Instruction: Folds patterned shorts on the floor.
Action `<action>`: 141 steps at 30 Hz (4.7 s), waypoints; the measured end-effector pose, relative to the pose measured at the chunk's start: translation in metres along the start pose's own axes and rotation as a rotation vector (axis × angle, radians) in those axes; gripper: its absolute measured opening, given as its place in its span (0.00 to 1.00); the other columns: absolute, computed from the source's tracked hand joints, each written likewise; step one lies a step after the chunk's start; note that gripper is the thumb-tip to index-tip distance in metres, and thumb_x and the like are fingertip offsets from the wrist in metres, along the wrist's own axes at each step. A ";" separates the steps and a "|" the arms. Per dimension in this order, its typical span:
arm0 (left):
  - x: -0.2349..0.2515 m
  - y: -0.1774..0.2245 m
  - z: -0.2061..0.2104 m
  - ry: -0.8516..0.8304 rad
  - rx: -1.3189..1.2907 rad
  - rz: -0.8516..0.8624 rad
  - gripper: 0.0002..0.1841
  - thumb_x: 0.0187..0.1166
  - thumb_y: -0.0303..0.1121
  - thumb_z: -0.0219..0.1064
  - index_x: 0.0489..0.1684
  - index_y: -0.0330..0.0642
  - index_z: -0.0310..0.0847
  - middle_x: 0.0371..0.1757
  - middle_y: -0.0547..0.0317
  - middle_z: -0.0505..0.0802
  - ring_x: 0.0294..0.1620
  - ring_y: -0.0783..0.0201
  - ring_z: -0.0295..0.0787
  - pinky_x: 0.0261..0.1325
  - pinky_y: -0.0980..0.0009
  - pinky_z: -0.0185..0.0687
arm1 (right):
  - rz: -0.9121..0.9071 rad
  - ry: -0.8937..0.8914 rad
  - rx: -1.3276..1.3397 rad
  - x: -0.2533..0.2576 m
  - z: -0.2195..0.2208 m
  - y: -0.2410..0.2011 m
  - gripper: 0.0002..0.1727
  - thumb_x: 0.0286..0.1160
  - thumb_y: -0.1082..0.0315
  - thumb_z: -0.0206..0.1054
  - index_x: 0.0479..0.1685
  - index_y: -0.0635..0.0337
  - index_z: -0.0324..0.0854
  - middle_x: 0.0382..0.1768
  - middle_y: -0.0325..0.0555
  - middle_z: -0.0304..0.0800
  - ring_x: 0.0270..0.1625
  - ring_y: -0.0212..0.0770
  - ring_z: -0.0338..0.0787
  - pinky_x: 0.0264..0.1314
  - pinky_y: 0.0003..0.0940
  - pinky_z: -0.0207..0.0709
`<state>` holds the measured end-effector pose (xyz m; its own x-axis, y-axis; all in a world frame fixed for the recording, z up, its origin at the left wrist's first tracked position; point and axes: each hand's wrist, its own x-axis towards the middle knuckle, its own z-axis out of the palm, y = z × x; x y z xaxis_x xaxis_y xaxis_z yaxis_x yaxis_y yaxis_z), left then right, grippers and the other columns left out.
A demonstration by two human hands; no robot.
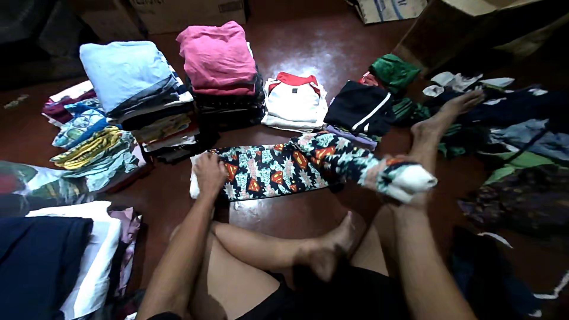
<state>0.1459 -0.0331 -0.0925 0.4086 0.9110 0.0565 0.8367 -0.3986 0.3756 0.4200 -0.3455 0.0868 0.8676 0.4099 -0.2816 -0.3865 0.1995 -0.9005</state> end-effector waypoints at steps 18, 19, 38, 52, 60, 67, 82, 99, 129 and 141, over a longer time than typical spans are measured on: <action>-0.152 0.224 0.042 -0.797 -1.685 -0.227 0.45 0.76 0.30 0.69 0.92 0.40 0.43 0.66 0.44 0.86 0.58 0.57 0.89 0.65 0.58 0.86 | 0.058 -0.717 0.234 0.023 -0.129 0.136 0.22 0.82 0.46 0.58 0.45 0.53 0.90 0.51 0.44 0.92 0.58 0.39 0.89 0.65 0.37 0.82; -0.152 0.215 0.040 -0.819 -1.611 -0.239 0.42 0.72 0.27 0.71 0.89 0.36 0.52 0.62 0.43 0.89 0.56 0.55 0.91 0.64 0.56 0.88 | 0.078 -0.744 0.178 0.021 -0.125 0.137 0.22 0.83 0.48 0.57 0.44 0.54 0.90 0.51 0.46 0.92 0.58 0.40 0.89 0.65 0.38 0.81; 0.008 0.064 -0.119 -0.795 -0.805 0.090 0.26 0.66 0.29 0.76 0.67 0.43 0.80 0.48 0.54 0.93 0.43 0.64 0.91 0.49 0.62 0.90 | 0.553 -0.198 0.373 0.172 0.050 0.162 0.23 0.81 0.53 0.62 0.70 0.54 0.76 0.57 0.49 0.89 0.57 0.47 0.90 0.60 0.49 0.85; 0.019 -0.043 -0.058 -0.405 -1.339 -0.348 0.27 0.83 0.38 0.64 0.83 0.54 0.69 0.58 0.52 0.93 0.50 0.59 0.93 0.52 0.58 0.91 | 0.572 -0.004 0.478 0.177 0.037 0.175 0.25 0.82 0.57 0.65 0.73 0.56 0.68 0.59 0.51 0.84 0.58 0.46 0.88 0.62 0.45 0.85; 0.040 -0.043 -0.050 -0.223 -0.836 -0.273 0.36 0.68 0.21 0.76 0.82 0.43 0.71 0.74 0.40 0.84 0.68 0.45 0.85 0.67 0.45 0.83 | 0.424 -0.004 0.036 0.179 0.020 0.192 0.37 0.75 0.75 0.70 0.84 0.64 0.56 0.67 0.65 0.79 0.57 0.56 0.90 0.54 0.48 0.90; 0.037 -0.019 -0.043 0.038 0.016 -0.107 0.27 0.76 0.35 0.71 0.77 0.43 0.77 0.78 0.36 0.79 0.80 0.31 0.71 0.76 0.25 0.62 | -0.197 0.178 -0.859 0.142 0.032 0.192 0.41 0.58 0.65 0.82 0.75 0.66 0.71 0.65 0.66 0.83 0.66 0.61 0.85 0.68 0.57 0.80; -0.007 -0.040 0.020 -0.122 -0.157 -0.610 0.60 0.67 0.61 0.75 0.96 0.38 0.42 0.91 0.32 0.61 0.91 0.34 0.56 0.84 0.31 0.57 | -0.591 -0.710 -1.699 0.141 -0.011 0.250 0.46 0.75 0.23 0.48 0.96 0.22 0.47 0.98 0.40 0.33 0.98 0.58 0.30 0.86 0.84 0.26; -0.040 -0.006 -0.021 -0.483 -0.775 -0.604 0.22 0.76 0.46 0.72 0.57 0.36 0.81 0.35 0.53 0.87 0.30 0.63 0.83 0.36 0.61 0.82 | -0.511 -0.779 -1.304 0.060 0.070 0.288 0.41 0.81 0.27 0.46 0.92 0.33 0.62 0.95 0.43 0.50 0.97 0.54 0.46 0.93 0.69 0.39; -0.123 0.096 0.066 -0.034 -0.829 -0.353 0.33 0.92 0.47 0.52 0.91 0.35 0.56 0.86 0.33 0.70 0.86 0.43 0.67 0.87 0.47 0.63 | 0.204 -0.805 -0.392 0.078 0.073 0.195 0.33 0.70 0.69 0.75 0.78 0.59 0.72 0.65 0.54 0.88 0.60 0.45 0.92 0.63 0.46 0.88; -0.124 0.093 0.089 -0.261 -0.863 -0.392 0.37 0.90 0.50 0.57 0.92 0.36 0.53 0.85 0.32 0.70 0.85 0.42 0.69 0.85 0.45 0.66 | -0.377 -0.291 -1.215 0.098 0.031 0.201 0.34 0.71 0.58 0.69 0.82 0.52 0.73 0.73 0.54 0.82 0.74 0.56 0.81 0.75 0.58 0.77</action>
<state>0.2055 -0.1926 -0.1470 0.3133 0.8688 -0.3834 0.4194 0.2357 0.8767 0.4178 -0.2381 -0.1116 0.7015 0.7126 -0.0040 0.5251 -0.5207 -0.6731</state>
